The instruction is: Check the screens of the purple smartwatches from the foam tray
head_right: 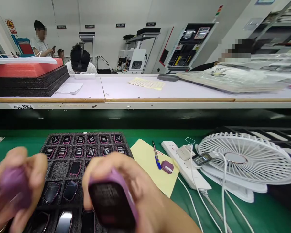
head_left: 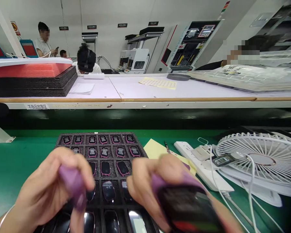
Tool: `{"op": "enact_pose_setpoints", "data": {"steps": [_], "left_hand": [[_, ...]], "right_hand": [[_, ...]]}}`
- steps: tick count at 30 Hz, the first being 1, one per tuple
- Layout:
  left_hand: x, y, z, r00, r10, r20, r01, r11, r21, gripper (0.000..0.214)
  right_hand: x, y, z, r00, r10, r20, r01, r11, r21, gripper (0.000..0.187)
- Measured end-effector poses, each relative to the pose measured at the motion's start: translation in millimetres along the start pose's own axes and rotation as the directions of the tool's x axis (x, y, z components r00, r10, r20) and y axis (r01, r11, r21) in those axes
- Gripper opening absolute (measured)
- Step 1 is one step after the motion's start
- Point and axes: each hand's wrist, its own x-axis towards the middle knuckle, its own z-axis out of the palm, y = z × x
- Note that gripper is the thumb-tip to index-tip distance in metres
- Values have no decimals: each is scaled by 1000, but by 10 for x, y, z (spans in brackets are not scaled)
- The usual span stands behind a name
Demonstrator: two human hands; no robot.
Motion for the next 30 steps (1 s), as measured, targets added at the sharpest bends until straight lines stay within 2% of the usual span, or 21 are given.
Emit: {"op": "enact_pose_setpoints", "data": {"steps": [2,3,6,9,13,17,21,30], "left_hand": [[188,13,124,999,-1,35,3,999,-39,24],[279,-1,157,999,9,35,-7,998,-55,25],[498,-98,158,1000,-4,11,5,998,-63,37],[615,-201,94,999,-34,-18,34,999,-24,45],[665,-273,44,999,-24,-27,26,996,88,59],[681,-300,37,999,35,1,-34,980,196,58],[699,-313,36,995,97,-32,-86,961,262,49],[695,-308,57,990,134,-35,-121,958,261,49]], "right_hand": [[208,42,-50,998,-57,-30,59,997,49,56],[306,68,-79,994,-73,-82,79,994,70,53],[519,149,-174,978,-34,-206,58,992,112,51],[598,202,-253,956,33,-292,2,993,120,52],[604,228,-314,932,62,-358,-30,995,93,51],[609,247,-333,928,40,-371,-26,999,44,43],[622,259,-329,937,11,-349,-9,1000,7,41],[611,275,-312,947,-10,-322,-9,998,-56,41]]}}
